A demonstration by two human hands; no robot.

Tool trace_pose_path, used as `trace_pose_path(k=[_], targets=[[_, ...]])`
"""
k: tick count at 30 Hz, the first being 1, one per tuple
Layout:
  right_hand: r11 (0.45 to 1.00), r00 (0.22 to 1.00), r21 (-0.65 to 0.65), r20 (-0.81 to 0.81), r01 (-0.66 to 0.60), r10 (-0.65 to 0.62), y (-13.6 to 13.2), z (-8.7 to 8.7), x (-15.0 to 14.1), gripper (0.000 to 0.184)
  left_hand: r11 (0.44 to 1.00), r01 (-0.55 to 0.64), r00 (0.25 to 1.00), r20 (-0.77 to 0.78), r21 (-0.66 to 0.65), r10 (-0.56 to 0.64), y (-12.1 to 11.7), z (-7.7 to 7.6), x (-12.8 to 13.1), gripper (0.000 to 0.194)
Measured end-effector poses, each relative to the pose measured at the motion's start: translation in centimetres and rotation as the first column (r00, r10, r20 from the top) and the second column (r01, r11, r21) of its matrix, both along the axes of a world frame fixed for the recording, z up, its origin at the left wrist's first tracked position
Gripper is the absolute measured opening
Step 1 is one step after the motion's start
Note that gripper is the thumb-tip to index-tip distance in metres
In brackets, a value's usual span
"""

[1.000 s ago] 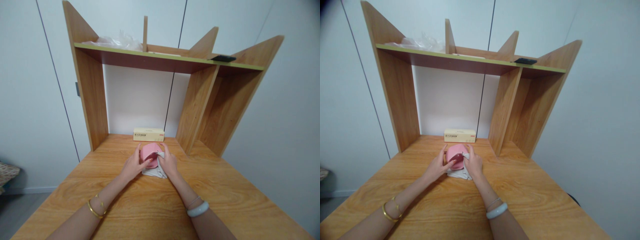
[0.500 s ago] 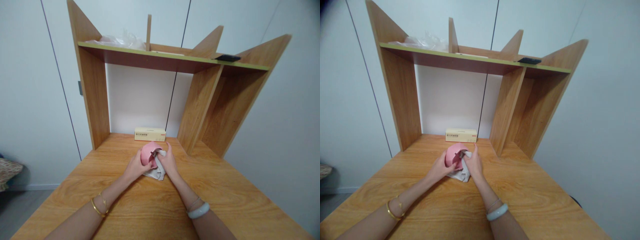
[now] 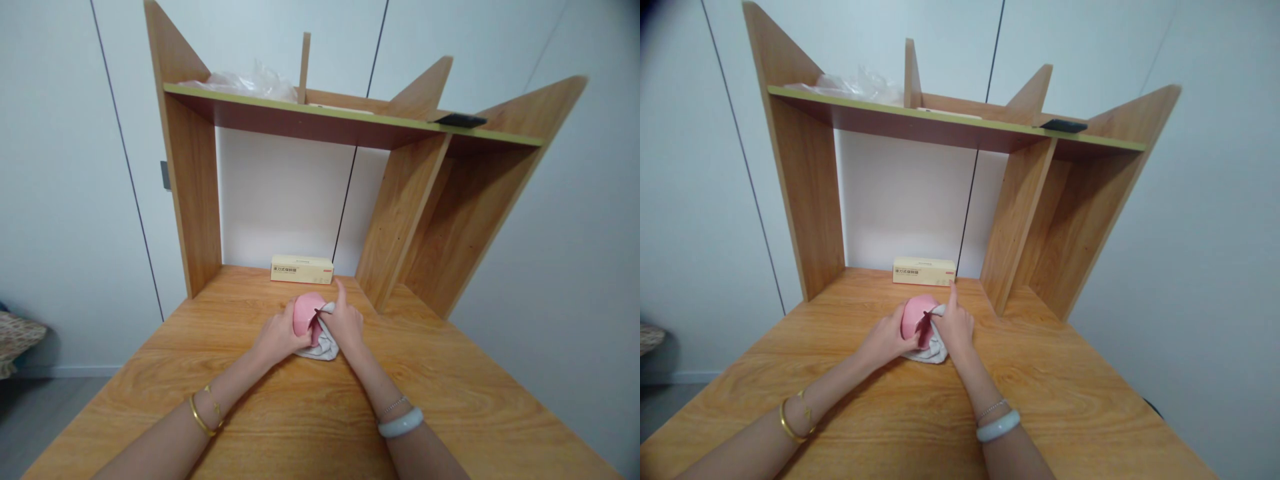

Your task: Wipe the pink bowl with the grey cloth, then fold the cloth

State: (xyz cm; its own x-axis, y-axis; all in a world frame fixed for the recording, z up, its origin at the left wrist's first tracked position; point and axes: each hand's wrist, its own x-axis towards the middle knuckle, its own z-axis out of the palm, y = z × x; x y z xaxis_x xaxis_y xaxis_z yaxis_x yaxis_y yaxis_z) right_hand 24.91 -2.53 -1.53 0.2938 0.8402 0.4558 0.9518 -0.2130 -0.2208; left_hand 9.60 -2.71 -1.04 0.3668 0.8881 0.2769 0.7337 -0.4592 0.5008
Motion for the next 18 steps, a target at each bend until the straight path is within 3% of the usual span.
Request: trace_pose_path(k=[6, 10, 14, 18], targets=[[0.997, 0.997, -0.017, 0.006, -0.081, 0.081, 0.1, -0.4, 0.4, 0.071, 0.999, 0.029, 0.999, -0.014, 0.040, -0.029, 0.2, -0.3, 0.0, 0.075], [0.987, 0.987, 0.015, -0.038, -0.157, 0.158, 0.1, -0.9, 0.8, 0.065, 0.995, 0.053, 0.994, 0.086, 0.088, -0.061, 1.0, -1.3, -0.5, 0.072], [0.980, 0.956, 0.082, -0.220, -0.180, 0.194, 0.6, -1.5, 0.9, 0.060, 0.993, 0.050, 0.957, 0.280, 0.108, -0.078, 1.9, -2.1, -1.0, 0.072], [0.928, 0.817, 0.312, -0.469, -0.202, 0.335, 1.4, -2.5, 0.6, 0.056, 0.992, 0.089, 0.904, 0.412, 0.087, -0.117, 2.1, -2.6, -0.9, 0.076]])
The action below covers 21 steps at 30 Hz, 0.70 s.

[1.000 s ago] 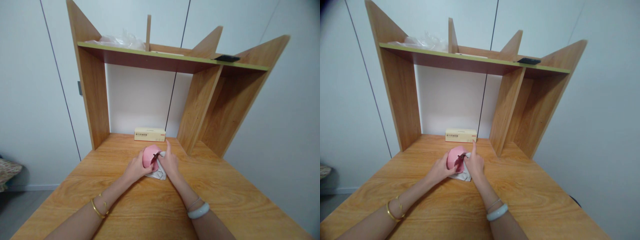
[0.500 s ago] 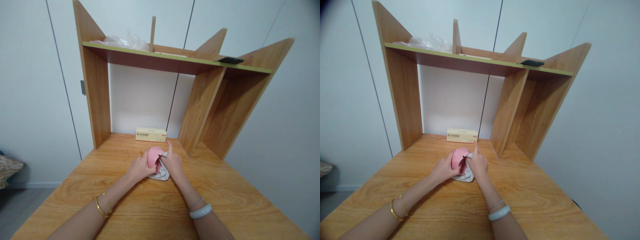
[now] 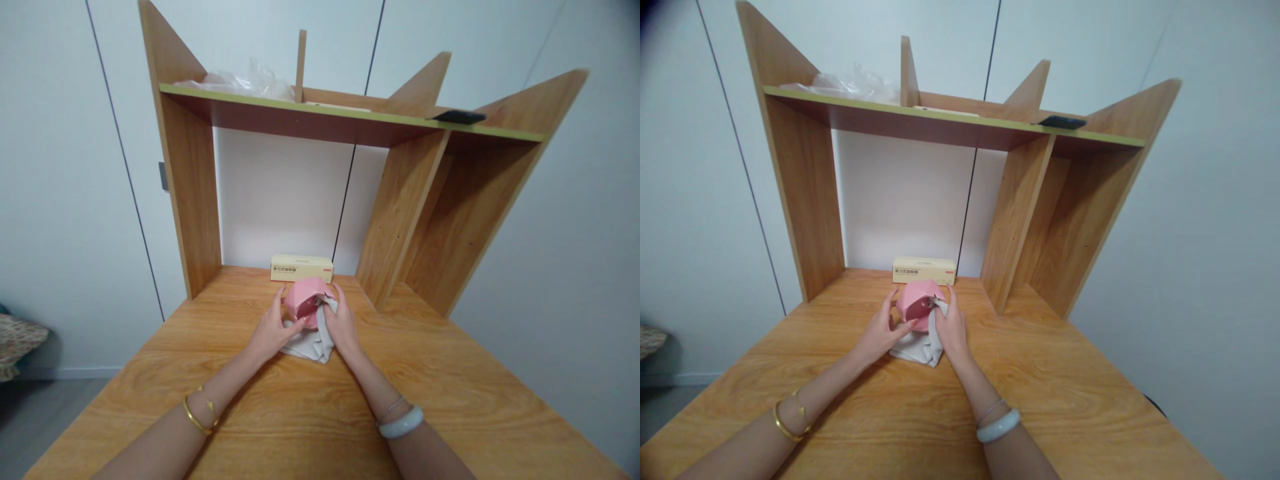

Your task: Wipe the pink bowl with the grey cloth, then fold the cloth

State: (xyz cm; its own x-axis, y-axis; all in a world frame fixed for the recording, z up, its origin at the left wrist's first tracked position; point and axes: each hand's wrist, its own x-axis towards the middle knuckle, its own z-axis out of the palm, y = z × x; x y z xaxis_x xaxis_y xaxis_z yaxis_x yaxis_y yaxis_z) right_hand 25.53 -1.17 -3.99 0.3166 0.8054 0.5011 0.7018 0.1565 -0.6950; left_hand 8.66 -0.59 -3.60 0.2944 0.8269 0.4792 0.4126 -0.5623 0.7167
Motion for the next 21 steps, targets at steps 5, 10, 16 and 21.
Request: trace_pose_path(k=[5, 10, 16, 21], targets=[[0.982, 0.961, 0.134, -0.227, -0.133, 0.161, 0.8, -0.9, -1.0, 0.055, 0.997, 0.077, 0.985, 0.153, -0.016, -0.074, 0.1, -0.3, 0.4, 0.067], [0.997, 0.994, -0.069, -0.105, -0.028, 0.021, 0.7, -0.5, -1.2, 0.065, 0.997, -0.081, 0.996, -0.042, -0.007, 0.081, 0.1, 0.7, -0.4, 0.060], [0.944, 0.905, -0.192, 0.387, 0.269, -0.179, -1.1, 1.5, -1.0, 0.071, 0.998, -0.048, 0.952, -0.299, 0.049, 0.061, -0.9, 2.1, -0.4, 0.060], [0.965, 0.770, -0.012, 0.606, 0.260, -0.200, -2.0, 2.7, -1.2, 0.071, 0.993, -0.053, 0.932, -0.353, 0.103, 0.087, -1.5, 2.7, -0.2, 0.067]])
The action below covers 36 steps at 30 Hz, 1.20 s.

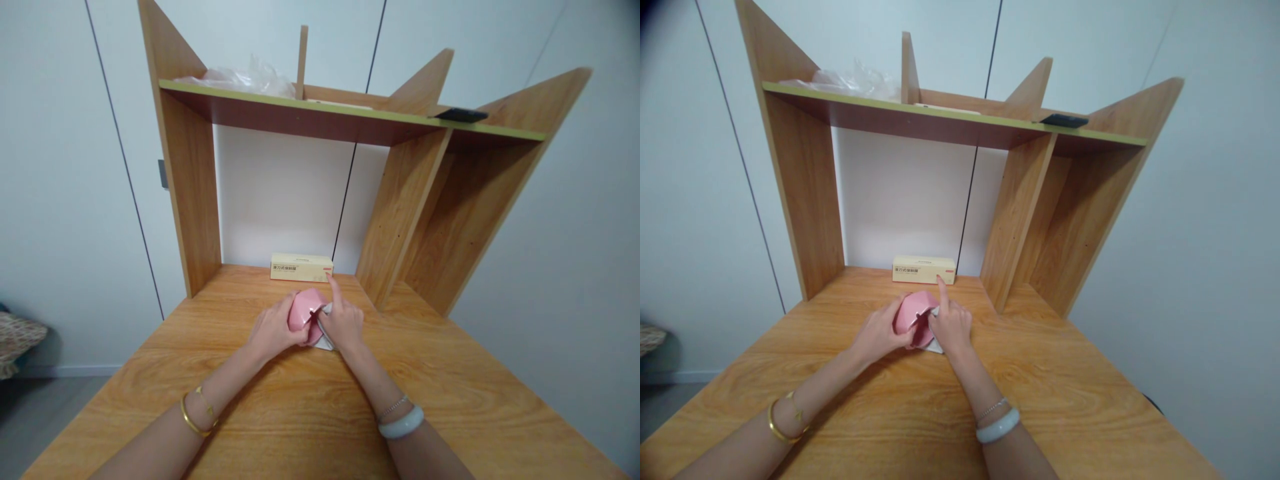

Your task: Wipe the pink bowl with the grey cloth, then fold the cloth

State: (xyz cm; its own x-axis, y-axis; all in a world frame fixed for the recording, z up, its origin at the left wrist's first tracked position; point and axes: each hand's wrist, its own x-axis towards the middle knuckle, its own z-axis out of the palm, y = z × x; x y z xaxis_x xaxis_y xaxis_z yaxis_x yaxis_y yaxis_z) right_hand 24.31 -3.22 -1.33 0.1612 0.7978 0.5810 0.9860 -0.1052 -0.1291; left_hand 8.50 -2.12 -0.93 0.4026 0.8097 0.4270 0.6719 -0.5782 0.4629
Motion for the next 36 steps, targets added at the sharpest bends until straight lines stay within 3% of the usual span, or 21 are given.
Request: trace_pose_path(k=[7, 12, 16, 20, 22, 25, 29, 32, 36], targets=[[0.987, 0.991, -0.118, -0.086, -0.111, 0.101, 0.9, -1.1, 0.5, 0.071, 0.999, -0.041, 0.995, -0.095, -0.010, 0.040, -0.1, 0.2, -0.3, 0.065], [0.985, 0.947, -0.063, -0.289, -0.162, 0.138, 1.3, -2.0, 0.8, 0.064, 0.994, -0.113, 0.993, -0.015, 0.006, 0.113, 0.4, -0.2, -0.5, 0.064], [0.988, 0.825, 0.054, -0.546, -0.143, 0.149, 2.0, -2.7, 1.0, 0.056, 0.994, -0.083, 0.985, 0.144, -0.077, 0.094, 1.0, -1.3, -0.5, 0.075], [0.943, 0.643, 0.234, -0.690, -0.238, 0.334, 2.8, -3.2, 0.6, 0.045, 0.988, 0.117, 0.951, 0.298, -0.100, -0.083, 1.2, -2.2, 0.0, 0.077], [0.927, 0.605, 0.242, -0.704, -0.288, 0.372, 2.9, -3.3, 0.3, 0.044, 0.985, 0.147, 0.931, 0.347, -0.087, -0.109, 1.1, -2.1, 0.1, 0.071], [0.973, 0.729, 0.081, -0.650, -0.215, 0.215, 2.5, -2.7, 0.0, 0.053, 0.992, 0.018, 0.972, 0.235, -0.123, 0.012, 0.9, -1.5, -0.1, 0.064], [0.991, 0.940, -0.132, -0.341, -0.028, -0.019, 1.1, -1.3, -0.2, 0.069, 0.992, -0.110, 0.992, -0.073, -0.064, 0.105, 0.2, -0.3, -0.3, 0.068], [0.994, 0.993, -0.106, -0.118, -0.003, -0.009, 0.4, -0.6, -0.2, 0.072, 0.994, -0.107, 0.977, -0.190, -0.020, 0.101, -0.4, 0.4, -0.1, 0.068], [0.996, 0.998, -0.071, -0.038, -0.045, 0.042, 0.5, -0.7, 0.0, 0.075, 0.994, -0.108, 0.971, -0.216, -0.011, 0.103, -0.6, 0.9, 0.2, 0.064]])
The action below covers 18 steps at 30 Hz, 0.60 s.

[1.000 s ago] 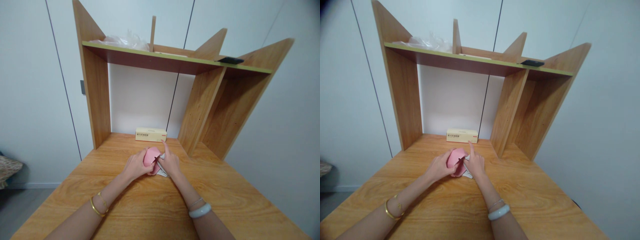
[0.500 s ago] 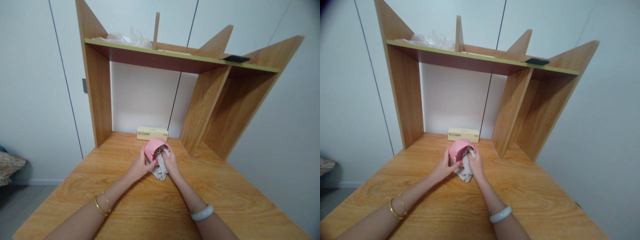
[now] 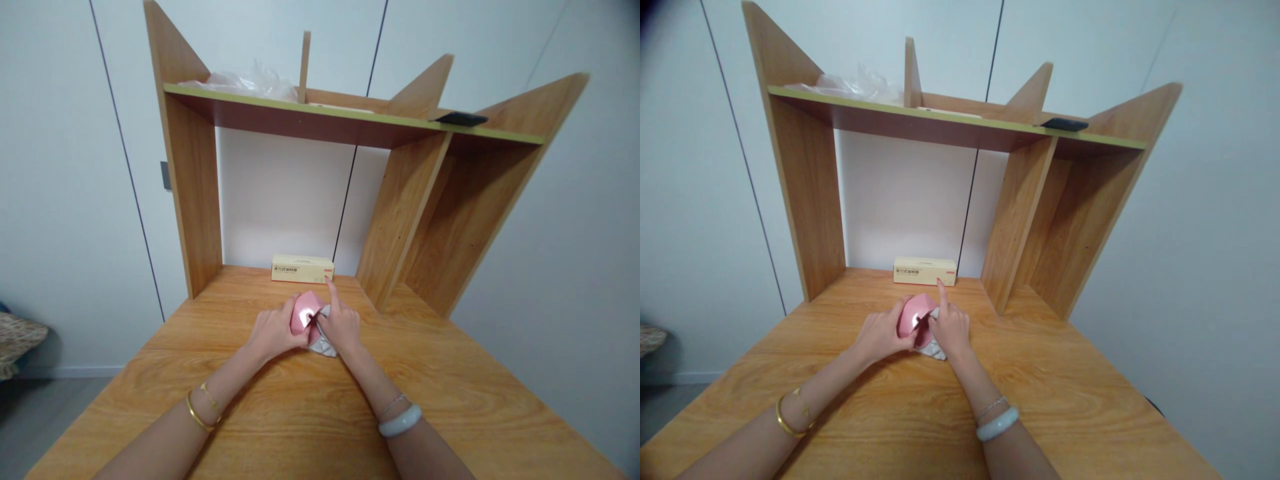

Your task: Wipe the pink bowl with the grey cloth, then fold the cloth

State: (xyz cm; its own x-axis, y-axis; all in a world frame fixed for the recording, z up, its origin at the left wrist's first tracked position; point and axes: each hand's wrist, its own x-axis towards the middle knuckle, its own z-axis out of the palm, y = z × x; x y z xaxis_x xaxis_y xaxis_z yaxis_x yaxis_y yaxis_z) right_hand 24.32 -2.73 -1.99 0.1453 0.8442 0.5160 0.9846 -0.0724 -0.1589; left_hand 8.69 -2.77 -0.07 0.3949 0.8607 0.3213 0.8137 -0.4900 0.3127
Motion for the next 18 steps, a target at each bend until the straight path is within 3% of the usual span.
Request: trace_pose_path(k=[4, 10, 15, 18], targets=[[0.997, 0.992, -0.073, -0.119, 0.020, -0.029, 0.8, -0.6, 0.5, 0.073, 1.000, 0.019, 1.000, 0.011, -0.002, -0.019, 0.2, -0.1, 0.0, 0.065], [0.989, 0.941, 0.024, -0.304, -0.149, 0.149, 1.1, -1.6, 1.1, 0.065, 0.998, 0.055, 0.996, 0.063, 0.015, -0.056, 0.7, -0.9, -0.6, 0.071], [0.978, 0.791, 0.157, -0.576, -0.141, 0.206, 1.8, -2.2, 1.4, 0.056, 0.999, 0.022, 0.961, 0.276, -0.036, -0.011, 1.5, -1.9, -0.7, 0.084], [0.959, 0.689, 0.257, -0.675, -0.118, 0.265, 2.5, -2.6, 1.1, 0.049, 0.994, 0.088, 0.918, 0.393, -0.067, -0.054, 1.6, -2.7, -0.4, 0.088]])
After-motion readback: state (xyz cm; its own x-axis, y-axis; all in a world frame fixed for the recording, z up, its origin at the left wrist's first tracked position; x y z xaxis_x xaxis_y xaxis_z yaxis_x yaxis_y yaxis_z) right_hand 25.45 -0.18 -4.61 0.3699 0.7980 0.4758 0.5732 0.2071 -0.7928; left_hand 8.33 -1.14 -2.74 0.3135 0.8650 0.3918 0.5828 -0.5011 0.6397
